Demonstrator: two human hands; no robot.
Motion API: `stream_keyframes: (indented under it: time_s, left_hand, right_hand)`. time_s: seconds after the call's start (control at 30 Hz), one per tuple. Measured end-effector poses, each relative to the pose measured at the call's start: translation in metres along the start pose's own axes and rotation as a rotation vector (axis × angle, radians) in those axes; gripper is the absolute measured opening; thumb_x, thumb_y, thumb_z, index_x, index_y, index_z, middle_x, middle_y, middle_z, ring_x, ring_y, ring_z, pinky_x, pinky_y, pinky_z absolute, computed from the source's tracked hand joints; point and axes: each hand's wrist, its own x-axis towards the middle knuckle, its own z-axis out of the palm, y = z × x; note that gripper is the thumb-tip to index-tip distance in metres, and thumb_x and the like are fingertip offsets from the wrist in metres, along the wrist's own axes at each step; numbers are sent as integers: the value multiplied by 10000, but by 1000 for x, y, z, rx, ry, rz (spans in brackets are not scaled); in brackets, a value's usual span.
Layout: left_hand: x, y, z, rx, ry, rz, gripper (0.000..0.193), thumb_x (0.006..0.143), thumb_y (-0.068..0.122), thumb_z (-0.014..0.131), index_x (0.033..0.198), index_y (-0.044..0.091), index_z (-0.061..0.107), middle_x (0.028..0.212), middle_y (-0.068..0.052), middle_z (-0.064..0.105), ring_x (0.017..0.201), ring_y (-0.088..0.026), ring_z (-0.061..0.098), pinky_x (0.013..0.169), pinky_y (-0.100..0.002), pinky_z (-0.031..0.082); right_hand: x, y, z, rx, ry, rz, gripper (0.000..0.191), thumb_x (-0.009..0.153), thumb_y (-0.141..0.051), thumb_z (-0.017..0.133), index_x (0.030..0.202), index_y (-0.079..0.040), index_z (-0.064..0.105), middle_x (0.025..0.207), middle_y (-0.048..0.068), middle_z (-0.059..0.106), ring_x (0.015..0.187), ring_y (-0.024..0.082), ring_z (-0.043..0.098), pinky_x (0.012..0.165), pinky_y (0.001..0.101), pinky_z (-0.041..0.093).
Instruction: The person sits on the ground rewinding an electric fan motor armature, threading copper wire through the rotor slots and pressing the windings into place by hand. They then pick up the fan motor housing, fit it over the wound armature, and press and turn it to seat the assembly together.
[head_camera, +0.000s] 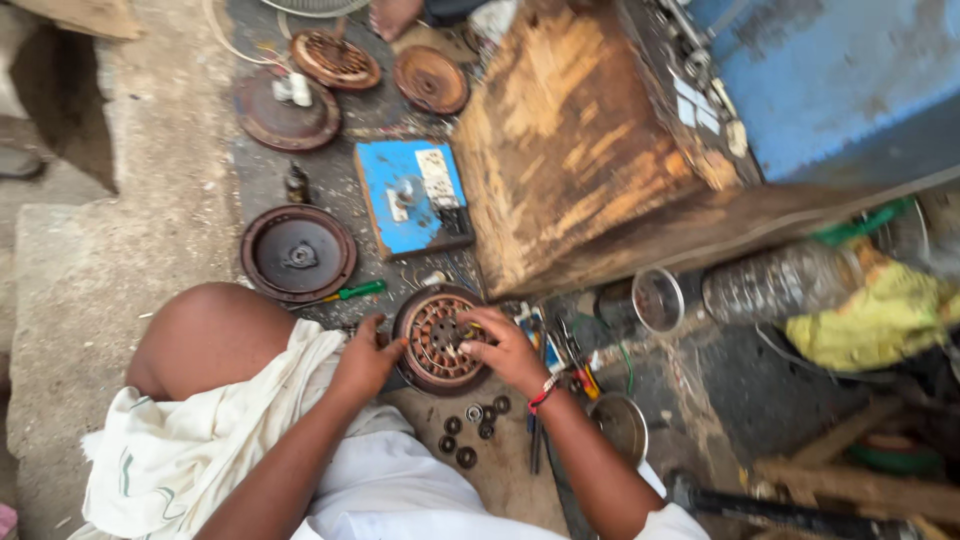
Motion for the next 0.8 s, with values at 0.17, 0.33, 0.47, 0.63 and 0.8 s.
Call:
stream_keyframes:
  time_s: [0.17,0.33,0.47,0.63,0.8]
  left_hand:
    - [1,-1,1,139,-32,-56,644,859,274,757,1422,56,533,1175,-230,727,1089,-341,722,948,-410,540]
    - [3,-3,2,161,-29,-25,638,856,274,773,1405,49,540,1234,-225,693,1145,-351,686,966,-410,518]
    - [3,-4,2,147,-24,-43,610,866,285,757,1393,53,554,1217,-225,704,1130,-352,692,964,-413,524]
    - [1,-6,4,128,6,-17,559,868,289,747,1349,48,595,1197,-227,716,1118,-352,702,963,-411,525]
    - [0,-5,4,95,-2,8,583,864,281,744,1359,31,566,1192,-223,715,1098,-351,712,944,-411,535]
  right_hand:
    - [9,10,4,18,-20,-38,258,920,-150,719,1157,-50,734,1164,89,706,1152,223,654,1021,344,497]
    - [3,12,16,-28,123,-96,193,891,-130,742,1067,-49,741,1094,91,731,1085,230,675,973,350,516]
    - [-5,3,44,-133,367,59,181,860,-139,796,980,-36,708,1013,107,707,995,230,678,913,341,523]
    - [-15,-4,60,-74,500,299,479,734,-156,871,1135,-53,630,1010,120,676,953,233,653,830,324,524]
    - [-6,2,22,-8,225,-22,412,872,-110,740,1268,-43,647,1245,89,698,1195,228,634,1036,355,474]
